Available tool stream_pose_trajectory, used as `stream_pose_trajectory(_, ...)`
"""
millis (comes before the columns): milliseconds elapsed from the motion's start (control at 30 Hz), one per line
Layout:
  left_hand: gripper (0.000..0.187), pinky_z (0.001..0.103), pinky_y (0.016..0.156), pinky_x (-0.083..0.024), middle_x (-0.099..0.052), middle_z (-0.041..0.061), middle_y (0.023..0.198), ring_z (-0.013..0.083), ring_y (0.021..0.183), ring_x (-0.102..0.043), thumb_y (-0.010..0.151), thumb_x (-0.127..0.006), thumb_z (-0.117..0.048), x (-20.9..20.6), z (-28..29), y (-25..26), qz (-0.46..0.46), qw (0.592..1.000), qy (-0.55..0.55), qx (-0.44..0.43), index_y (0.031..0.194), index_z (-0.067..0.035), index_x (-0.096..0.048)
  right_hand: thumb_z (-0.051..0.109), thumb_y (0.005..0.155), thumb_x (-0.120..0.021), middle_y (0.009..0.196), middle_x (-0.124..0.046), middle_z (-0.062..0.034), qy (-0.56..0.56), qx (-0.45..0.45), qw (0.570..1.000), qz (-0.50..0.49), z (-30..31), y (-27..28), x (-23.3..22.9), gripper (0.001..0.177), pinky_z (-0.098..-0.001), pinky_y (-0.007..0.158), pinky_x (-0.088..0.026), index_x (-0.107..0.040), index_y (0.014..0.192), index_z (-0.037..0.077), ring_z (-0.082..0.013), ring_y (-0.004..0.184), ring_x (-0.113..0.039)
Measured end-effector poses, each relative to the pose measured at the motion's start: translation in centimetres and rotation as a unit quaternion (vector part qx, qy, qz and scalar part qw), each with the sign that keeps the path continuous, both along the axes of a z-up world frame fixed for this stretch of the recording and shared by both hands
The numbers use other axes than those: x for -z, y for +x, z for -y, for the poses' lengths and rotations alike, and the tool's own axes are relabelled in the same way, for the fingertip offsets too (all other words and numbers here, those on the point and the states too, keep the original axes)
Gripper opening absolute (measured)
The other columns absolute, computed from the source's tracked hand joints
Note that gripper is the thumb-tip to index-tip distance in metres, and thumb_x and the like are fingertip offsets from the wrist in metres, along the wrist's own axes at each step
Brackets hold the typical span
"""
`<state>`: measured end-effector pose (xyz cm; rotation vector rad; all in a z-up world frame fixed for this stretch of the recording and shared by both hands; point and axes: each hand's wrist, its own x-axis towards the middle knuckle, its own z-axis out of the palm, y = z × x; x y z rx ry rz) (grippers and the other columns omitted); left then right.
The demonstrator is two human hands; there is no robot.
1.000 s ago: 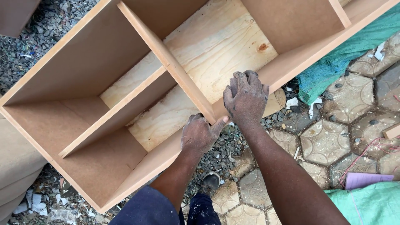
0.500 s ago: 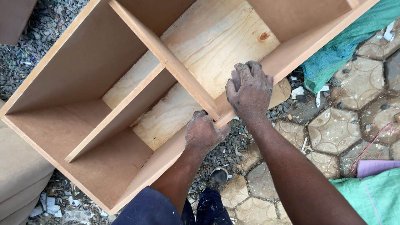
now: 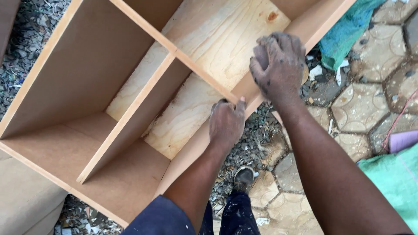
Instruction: Sanding the edges and interior surfaces of a wooden shelf unit using a sanding block to smooth the wood.
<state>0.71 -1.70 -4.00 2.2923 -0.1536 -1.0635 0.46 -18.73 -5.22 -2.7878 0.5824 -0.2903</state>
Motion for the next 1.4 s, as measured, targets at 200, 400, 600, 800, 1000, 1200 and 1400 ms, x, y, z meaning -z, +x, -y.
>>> stream_pose_trajectory(200, 0.051, 0.043, 0.096, -0.066, -0.057, 0.027, 0.138, 0.0399, 0.114, -0.068, 0.107, -0.032, 0.010, 5.0, -5.3, -1.0, -0.038, 0.968, -0.080, 0.235, 0.155, -0.003, -0.040, 0.039, 0.111, -0.039, 0.166, -0.021, -0.0184, 0.042, 0.234, 0.971, -0.014, -9.9, -1.9, -0.4, 0.062, -0.0462, 0.131, -0.013, -0.036, 0.157, -0.003, -0.0284, 0.154, -0.012)
stream_pose_trajectory(400, 0.052, 0.037, 0.094, -0.061, -0.068, 0.019, 0.131, 0.0291, 0.111, -0.070, 0.102, -0.045, -0.030, 0.9, -13.8, 0.0, -0.298, 0.945, -0.118, -0.069, 0.146, -0.007, -0.058, 0.066, 0.098, -0.029, 0.164, 0.002, -0.0354, 0.351, 0.423, 0.831, 0.088, -25.5, -4.9, -2.0, 0.099, -0.0683, 0.119, -0.016, 0.000, 0.161, -0.005, -0.0535, 0.152, -0.004)
stream_pose_trajectory(600, 0.061, 0.037, 0.126, -0.025, -0.036, 0.006, 0.169, 0.0226, 0.151, -0.038, 0.106, -0.047, -0.034, -5.9, -13.3, 1.3, -0.394, 0.909, -0.128, -0.049, 0.164, -0.033, -0.029, 0.058, 0.108, -0.039, 0.168, -0.003, -0.0261, 0.449, 0.448, 0.740, 0.225, -12.4, -3.1, 3.6, 0.084, -0.0655, 0.122, -0.015, -0.003, 0.164, 0.008, -0.0461, 0.155, -0.008)
stream_pose_trajectory(800, 0.056, 0.030, 0.130, -0.024, -0.034, -0.013, 0.168, 0.0065, 0.151, -0.035, 0.107, -0.044, -0.046, 3.9, -15.8, -1.1, -0.594, 0.590, -0.278, -0.470, 0.162, -0.034, -0.040, 0.067, 0.102, -0.038, 0.164, -0.012, -0.0322, 0.457, 0.408, 0.761, 0.210, -21.1, -4.1, -5.1, 0.090, -0.0711, 0.120, -0.015, -0.006, 0.164, 0.010, -0.0517, 0.154, -0.013)
stream_pose_trajectory(1000, 0.055, 0.034, 0.122, -0.036, -0.067, 0.002, 0.144, 0.0177, 0.142, -0.054, 0.098, -0.057, -0.055, -1.8, -10.9, 2.6, -0.399, 0.897, -0.122, -0.145, 0.138, -0.020, -0.070, 0.079, 0.092, -0.022, 0.152, -0.037, -0.0254, 0.482, 0.496, 0.722, -0.002, -20.6, -6.1, -4.9, 0.095, -0.0586, 0.118, -0.032, -0.022, 0.163, 0.017, -0.0407, 0.146, -0.036)
stream_pose_trajectory(1200, 0.044, 0.034, 0.096, -0.058, -0.080, 0.010, 0.102, 0.0213, 0.103, -0.077, 0.100, -0.055, -0.046, -5.2, -5.1, 5.2, -0.176, 0.965, -0.189, -0.046, 0.118, -0.015, -0.079, 0.029, 0.104, -0.067, 0.086, -0.047, -0.0005, 0.385, 0.448, 0.797, 0.127, -14.4, -5.8, -2.0, 0.027, -0.0330, 0.073, -0.050, -0.051, 0.108, 0.007, -0.0204, 0.080, -0.056)
stream_pose_trajectory(1400, 0.031, 0.033, 0.093, -0.058, -0.073, -0.001, 0.095, 0.0155, 0.102, -0.073, 0.104, -0.055, -0.044, -1.9, -1.2, 6.6, -0.066, 0.973, -0.190, 0.109, 0.111, -0.024, -0.078, 0.059, 0.090, -0.068, 0.078, -0.062, -0.0149, 0.441, 0.490, 0.751, -0.048, -20.7, -8.3, -2.5, 0.050, -0.0476, 0.073, -0.050, -0.058, 0.096, 0.010, -0.0331, 0.080, -0.067)
